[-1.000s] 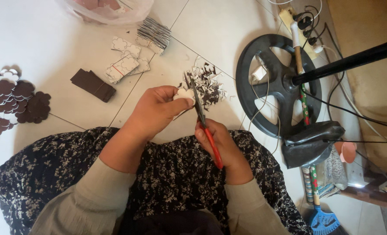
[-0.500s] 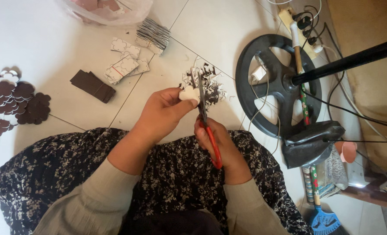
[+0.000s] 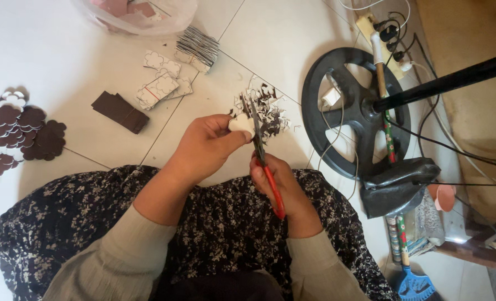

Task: The person sits on the floor and uses red-handled scissors to cut cloud-shaped pieces from white paper. They handle the paper with one hand and the scissors with the other, trimming the edges to match the outline.

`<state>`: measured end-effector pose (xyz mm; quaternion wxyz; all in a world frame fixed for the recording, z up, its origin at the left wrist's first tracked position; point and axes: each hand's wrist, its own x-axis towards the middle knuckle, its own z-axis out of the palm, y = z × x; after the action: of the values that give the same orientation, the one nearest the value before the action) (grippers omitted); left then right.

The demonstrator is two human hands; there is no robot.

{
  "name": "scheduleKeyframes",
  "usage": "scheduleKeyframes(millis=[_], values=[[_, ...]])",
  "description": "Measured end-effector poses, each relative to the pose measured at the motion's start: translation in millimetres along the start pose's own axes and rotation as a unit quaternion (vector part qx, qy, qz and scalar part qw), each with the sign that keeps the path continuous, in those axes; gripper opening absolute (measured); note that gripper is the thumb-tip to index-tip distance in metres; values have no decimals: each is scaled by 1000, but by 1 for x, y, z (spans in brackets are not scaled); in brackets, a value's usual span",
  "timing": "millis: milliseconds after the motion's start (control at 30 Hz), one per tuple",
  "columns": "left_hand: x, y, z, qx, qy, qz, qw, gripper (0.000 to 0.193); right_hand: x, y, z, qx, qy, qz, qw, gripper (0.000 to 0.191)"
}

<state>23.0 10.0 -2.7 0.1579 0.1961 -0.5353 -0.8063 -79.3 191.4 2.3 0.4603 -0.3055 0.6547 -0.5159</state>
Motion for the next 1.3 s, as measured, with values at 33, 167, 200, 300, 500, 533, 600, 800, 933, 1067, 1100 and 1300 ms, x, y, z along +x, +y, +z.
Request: scheduleKeyframes(millis=[33, 167, 200, 300, 500, 533, 600, 800, 933, 1067, 1100, 1300], values=[[0, 1, -1, 4, -2, -2, 1000, 14, 0, 0, -1, 2, -3, 3, 1000, 47], [0, 4, -6, 39, -7, -8, 999, 14, -2, -1, -4, -19, -16, -8, 1000, 47], [0, 5, -7, 52, -9, -9, 999, 14, -2, -2, -5, -31, -19, -16, 999, 47], [-2, 8, -10, 67, -1, -39, 997, 15, -3, -2, -5, -35, -25, -8, 999, 48], [-3, 11, -13, 65, -19, -38, 997, 15, -1, -3, -6, -65, -34, -23, 997, 51], [-3, 10, -14, 55, -20, -39, 998, 15, -1, -3, -6, -60, -33, -20, 997, 51], [-1, 6, -13, 35, -22, -40, 998, 15, -2, -3, -7, -51, -33, -13, 998, 51], [4, -8, -5, -20, 21, 14, 999, 19, -4, -7, -6, 30, -34, 43, 998, 49], [3, -10, -1, -58, -15, -29, 998, 16, -7, -12, -4, 36, -54, -17, 998, 57], [3, -8, 2, -111, -30, -74, 991, 13, -8, -16, -3, 30, -66, -39, 997, 60], [3, -8, 2, -121, -29, -84, 989, 13, -8, -16, -3, 28, -69, -42, 996, 60], [2, -5, 6, -117, -14, -86, 989, 11, -7, -14, -3, 52, -65, -24, 996, 61]])
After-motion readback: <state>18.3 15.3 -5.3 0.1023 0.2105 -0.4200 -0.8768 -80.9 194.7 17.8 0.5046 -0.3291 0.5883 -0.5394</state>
